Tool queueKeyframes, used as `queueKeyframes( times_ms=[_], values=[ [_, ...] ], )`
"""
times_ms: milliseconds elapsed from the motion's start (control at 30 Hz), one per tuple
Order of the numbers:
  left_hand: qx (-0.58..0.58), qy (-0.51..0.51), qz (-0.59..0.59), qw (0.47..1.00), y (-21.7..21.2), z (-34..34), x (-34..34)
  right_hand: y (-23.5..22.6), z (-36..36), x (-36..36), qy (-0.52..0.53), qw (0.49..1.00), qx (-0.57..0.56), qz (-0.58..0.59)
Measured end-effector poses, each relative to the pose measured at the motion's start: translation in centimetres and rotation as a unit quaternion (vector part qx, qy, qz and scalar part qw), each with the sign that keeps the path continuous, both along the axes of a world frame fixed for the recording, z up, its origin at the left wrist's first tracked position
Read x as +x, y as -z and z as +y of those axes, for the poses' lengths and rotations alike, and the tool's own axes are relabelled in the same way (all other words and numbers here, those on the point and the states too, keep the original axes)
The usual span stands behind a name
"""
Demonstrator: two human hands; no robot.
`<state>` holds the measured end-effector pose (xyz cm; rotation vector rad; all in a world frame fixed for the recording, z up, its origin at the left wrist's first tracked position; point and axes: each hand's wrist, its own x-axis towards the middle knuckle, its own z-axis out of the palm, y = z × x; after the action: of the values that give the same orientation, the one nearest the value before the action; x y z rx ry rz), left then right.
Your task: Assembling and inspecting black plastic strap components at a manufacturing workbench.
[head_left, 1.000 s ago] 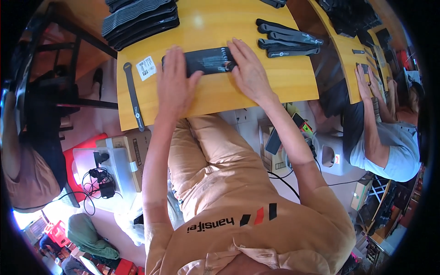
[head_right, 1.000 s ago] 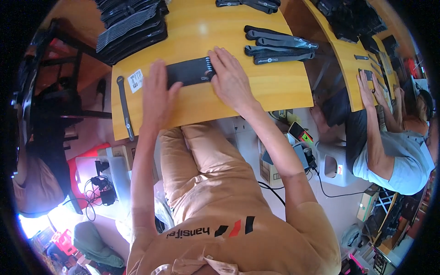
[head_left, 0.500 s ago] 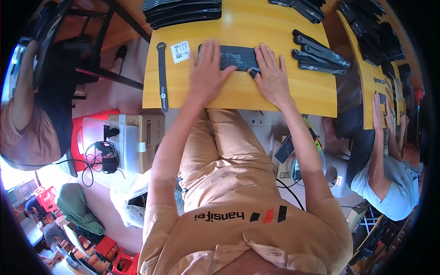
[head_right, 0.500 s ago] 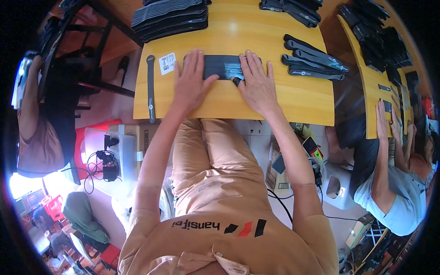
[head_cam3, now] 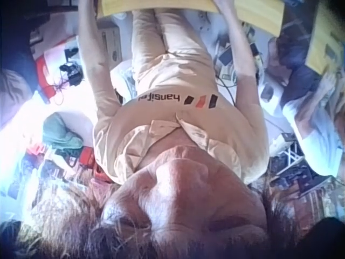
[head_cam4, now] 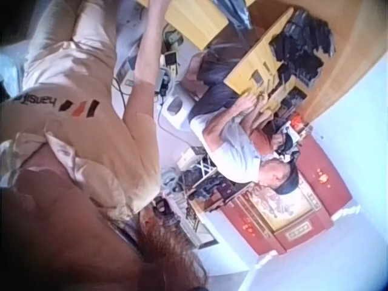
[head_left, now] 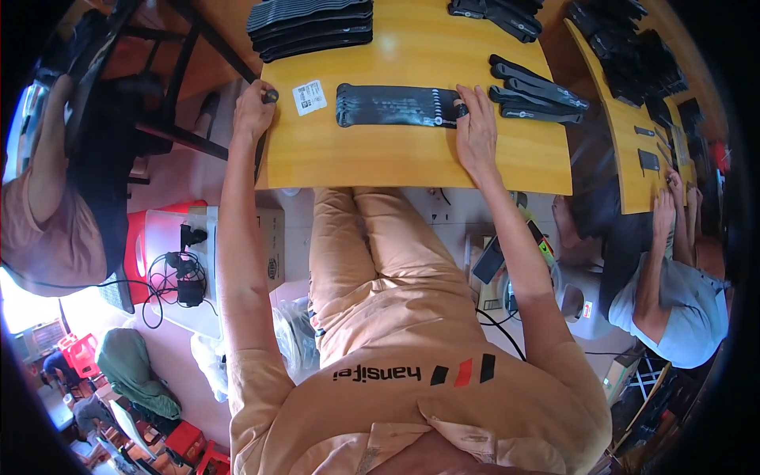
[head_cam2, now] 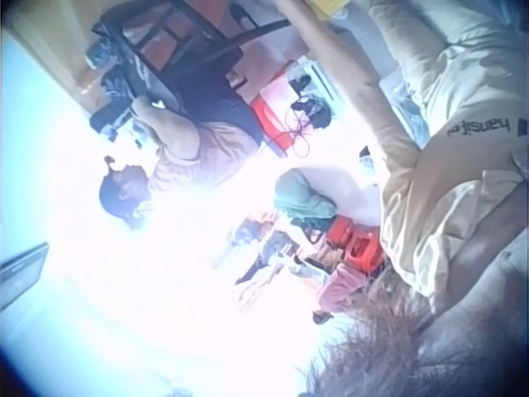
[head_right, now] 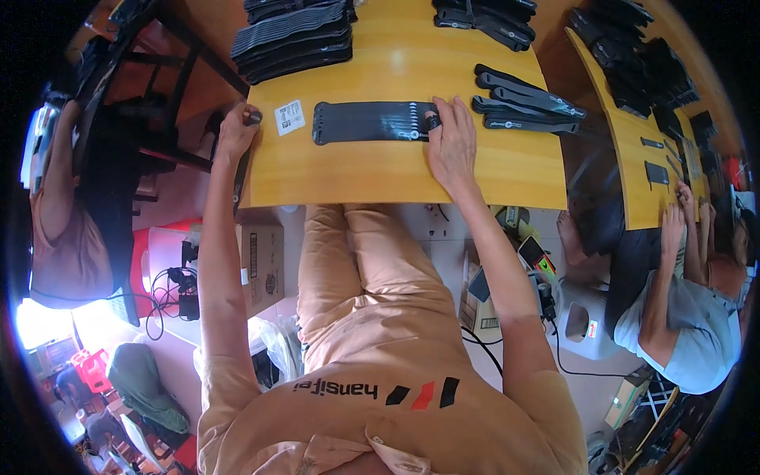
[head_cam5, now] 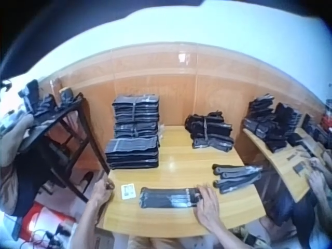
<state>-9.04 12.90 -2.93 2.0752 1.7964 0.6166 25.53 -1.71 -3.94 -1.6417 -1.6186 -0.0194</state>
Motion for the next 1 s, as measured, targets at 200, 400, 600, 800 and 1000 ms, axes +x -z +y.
queueKeyframes(
  times_ms=[200,400,600,800,1000],
  values=[
    [0.041,-0.021,-0.198,0.979,1.3,-4.7,-3.6,0.1,-0.2,0.1,0.006,0.998,0.035,0.045],
    [-0.028,-0.068,-0.481,0.873,-5.9,-15.7,3.0,-4.2,-5.6,-5.1,-0.147,0.980,-0.007,0.133],
    [-0.155,-0.047,-0.643,0.749,-6.0,-19.9,6.2,-6.0,-6.8,-11.1,-0.400,0.740,-0.290,0.456],
    [-0.118,-0.083,-0.668,0.730,-5.1,-18.8,5.2,-4.8,-7.4,-5.0,-0.365,0.755,-0.394,0.376],
    [-0.159,-0.081,-0.649,0.740,-3.9,-17.1,6.7,-4.3,-7.7,-1.0,-0.236,0.753,-0.354,0.502]
  ],
)
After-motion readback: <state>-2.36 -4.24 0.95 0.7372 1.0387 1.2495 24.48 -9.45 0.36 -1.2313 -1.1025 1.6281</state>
